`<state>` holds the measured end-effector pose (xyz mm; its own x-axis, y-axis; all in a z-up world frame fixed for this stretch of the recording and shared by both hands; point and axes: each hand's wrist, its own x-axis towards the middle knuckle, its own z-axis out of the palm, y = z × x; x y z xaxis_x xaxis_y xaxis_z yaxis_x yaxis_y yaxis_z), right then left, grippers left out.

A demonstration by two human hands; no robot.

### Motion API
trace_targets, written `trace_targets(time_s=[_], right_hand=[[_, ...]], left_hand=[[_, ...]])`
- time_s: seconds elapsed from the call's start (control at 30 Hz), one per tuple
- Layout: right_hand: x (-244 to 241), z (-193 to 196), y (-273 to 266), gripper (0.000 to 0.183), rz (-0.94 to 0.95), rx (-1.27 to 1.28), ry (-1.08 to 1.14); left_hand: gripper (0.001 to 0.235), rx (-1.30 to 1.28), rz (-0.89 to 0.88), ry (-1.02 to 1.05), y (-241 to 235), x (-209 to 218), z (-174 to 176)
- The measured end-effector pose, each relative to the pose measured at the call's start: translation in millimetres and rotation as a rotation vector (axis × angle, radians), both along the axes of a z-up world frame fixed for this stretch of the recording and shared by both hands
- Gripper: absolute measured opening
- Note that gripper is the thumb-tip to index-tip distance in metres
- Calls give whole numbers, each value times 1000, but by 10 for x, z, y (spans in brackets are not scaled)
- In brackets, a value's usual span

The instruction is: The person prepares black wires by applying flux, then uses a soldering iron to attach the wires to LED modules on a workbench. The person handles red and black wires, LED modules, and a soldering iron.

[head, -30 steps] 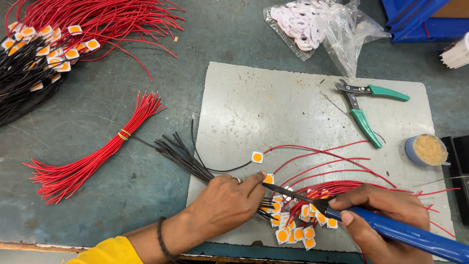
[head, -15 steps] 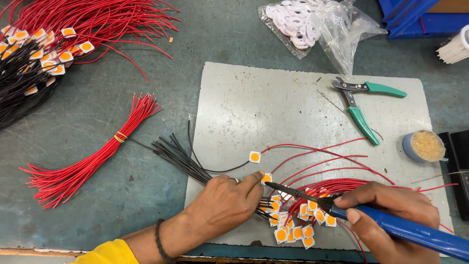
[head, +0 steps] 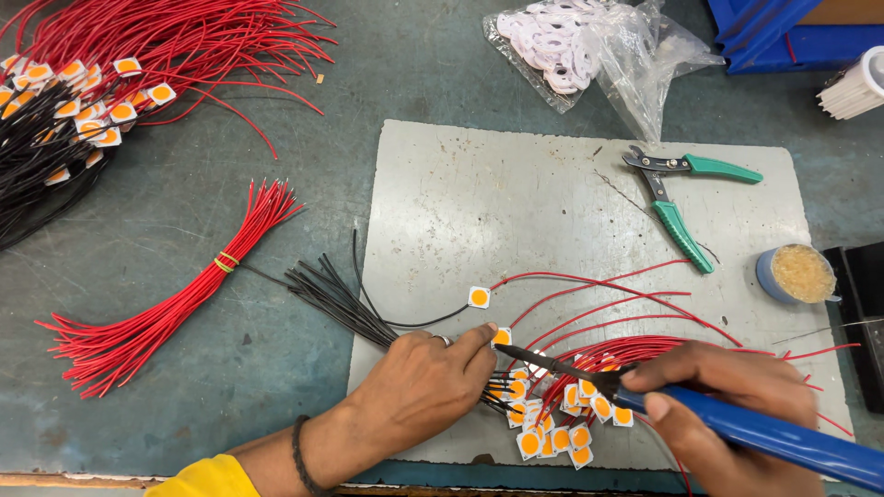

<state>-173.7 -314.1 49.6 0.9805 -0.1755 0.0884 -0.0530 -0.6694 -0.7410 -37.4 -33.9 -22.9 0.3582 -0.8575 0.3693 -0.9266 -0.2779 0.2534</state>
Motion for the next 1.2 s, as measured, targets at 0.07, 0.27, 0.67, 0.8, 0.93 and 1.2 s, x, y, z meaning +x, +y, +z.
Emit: trace_targets(time_s=[0.07,0.27,0.67,0.8,0.93,1.2], right_hand=[[-31,50,-27,20,-12,-8,-14],[-65,83,-66,20,-42,-19,-5],[-172,78,58,31,-314,154,-62],[-47,-162,334,42,-94,394,-115],[34,-391,633,29,9,504,-20],[136,-651,1083,49,212,134,-135]], left_hand=[[13,-4,0,5,8,-3,-4],[13,6,2,4,-1,-5,-2],[22,-52,8,106,25,28,-7],[37,-201,82,328,201,238,106],[34,-413,125,515,387,430,201],[22,-598,181,592,426,385,246]])
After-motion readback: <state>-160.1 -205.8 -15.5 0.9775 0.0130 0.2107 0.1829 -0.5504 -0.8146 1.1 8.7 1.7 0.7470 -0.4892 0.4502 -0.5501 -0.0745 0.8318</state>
